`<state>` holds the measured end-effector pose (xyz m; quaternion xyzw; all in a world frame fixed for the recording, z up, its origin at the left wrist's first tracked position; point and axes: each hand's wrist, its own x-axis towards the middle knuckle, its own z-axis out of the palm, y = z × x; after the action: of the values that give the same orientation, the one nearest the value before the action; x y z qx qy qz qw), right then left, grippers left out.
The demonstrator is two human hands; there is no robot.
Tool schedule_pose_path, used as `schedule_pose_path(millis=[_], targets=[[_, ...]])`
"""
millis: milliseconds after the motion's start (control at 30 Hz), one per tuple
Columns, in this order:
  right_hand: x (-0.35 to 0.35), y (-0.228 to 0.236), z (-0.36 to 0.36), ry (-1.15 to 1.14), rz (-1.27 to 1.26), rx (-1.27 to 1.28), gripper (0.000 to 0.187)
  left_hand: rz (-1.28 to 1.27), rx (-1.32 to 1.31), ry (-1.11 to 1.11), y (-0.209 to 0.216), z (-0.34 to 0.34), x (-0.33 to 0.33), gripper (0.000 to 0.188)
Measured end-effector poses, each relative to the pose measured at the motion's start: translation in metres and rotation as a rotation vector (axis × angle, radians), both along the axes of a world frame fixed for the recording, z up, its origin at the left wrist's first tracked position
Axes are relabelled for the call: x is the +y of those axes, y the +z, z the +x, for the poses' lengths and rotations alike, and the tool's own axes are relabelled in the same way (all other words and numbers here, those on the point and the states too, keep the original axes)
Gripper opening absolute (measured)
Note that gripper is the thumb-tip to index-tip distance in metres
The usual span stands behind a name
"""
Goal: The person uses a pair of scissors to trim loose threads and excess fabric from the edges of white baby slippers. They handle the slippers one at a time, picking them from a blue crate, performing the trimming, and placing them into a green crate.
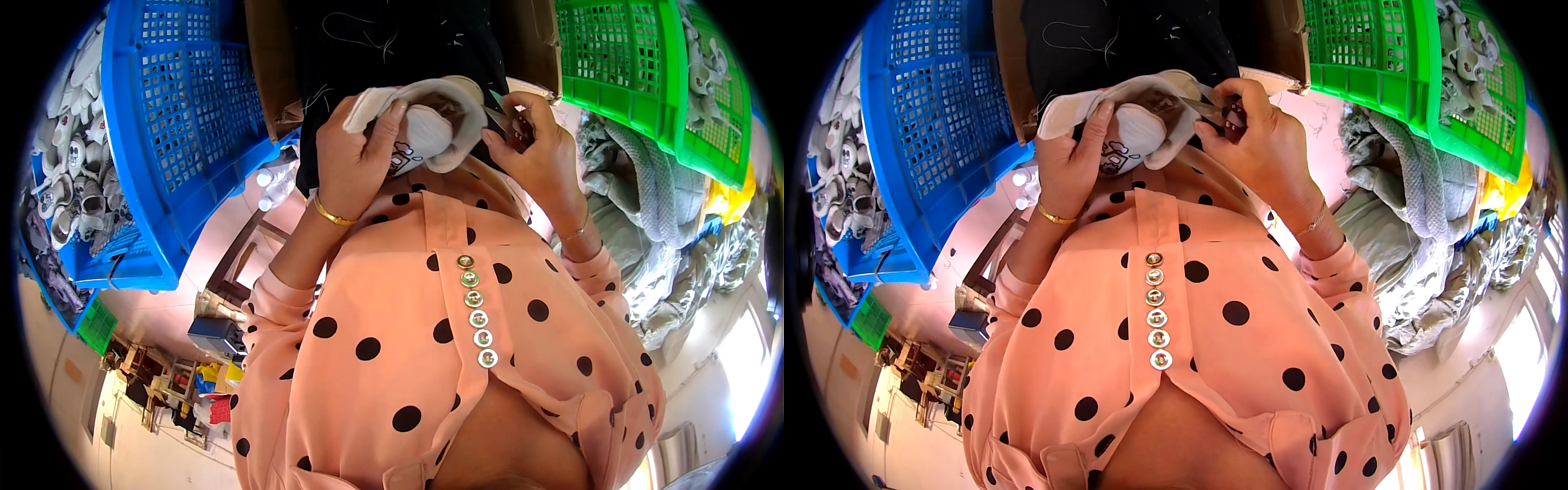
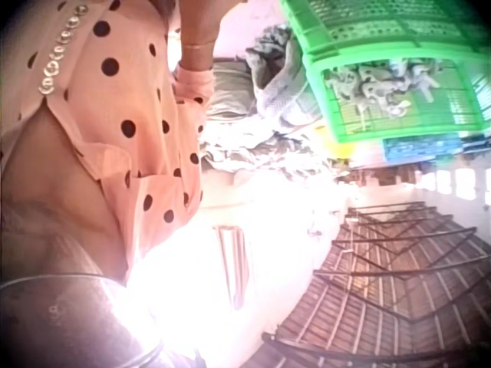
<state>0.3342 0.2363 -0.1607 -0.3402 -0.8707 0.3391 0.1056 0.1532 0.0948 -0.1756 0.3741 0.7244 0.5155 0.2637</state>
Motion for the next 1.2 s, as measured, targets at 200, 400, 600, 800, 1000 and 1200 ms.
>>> schedule_pose_path(millis=[200, 400, 600, 800, 1000, 1200], targets=[[-0.010, -0.010, -0.007, -0.107, -0.126, 0.002, 0.036, -0.004, -0.053, 0.059, 0.007, 0.007, 0.002, 0.017], [-0.001, -0.003, -0.014, -0.126, -0.195, 0.002, 0.021, 0.123, -0.039, 0.130, 0.008, -0.007, 0.004, 0.039], [-0.003, 0.001, -0.025, -0.047, -0.097, 0.035, 0.016, 0.180, 0.939, -0.109, 0.082, -0.030, 0.014, 0.034], [-0.010, -0.007, -0.032, -0.026, -0.123, 0.120, 0.015, -0.359, 1.439, -0.498, 0.073, -0.021, 0.022, 0.034], [-0.006, 0.000, -0.047, -0.001, -0.235, 0.198, 0.013, -0.228, 1.596, -0.561, 0.059, -0.038, 0.032, 0.029], [0.001, 0.003, -0.052, 0.008, -0.214, 0.232, 0.013, -0.039, 0.922, -0.661, 0.035, -0.055, 0.047, 0.027]])
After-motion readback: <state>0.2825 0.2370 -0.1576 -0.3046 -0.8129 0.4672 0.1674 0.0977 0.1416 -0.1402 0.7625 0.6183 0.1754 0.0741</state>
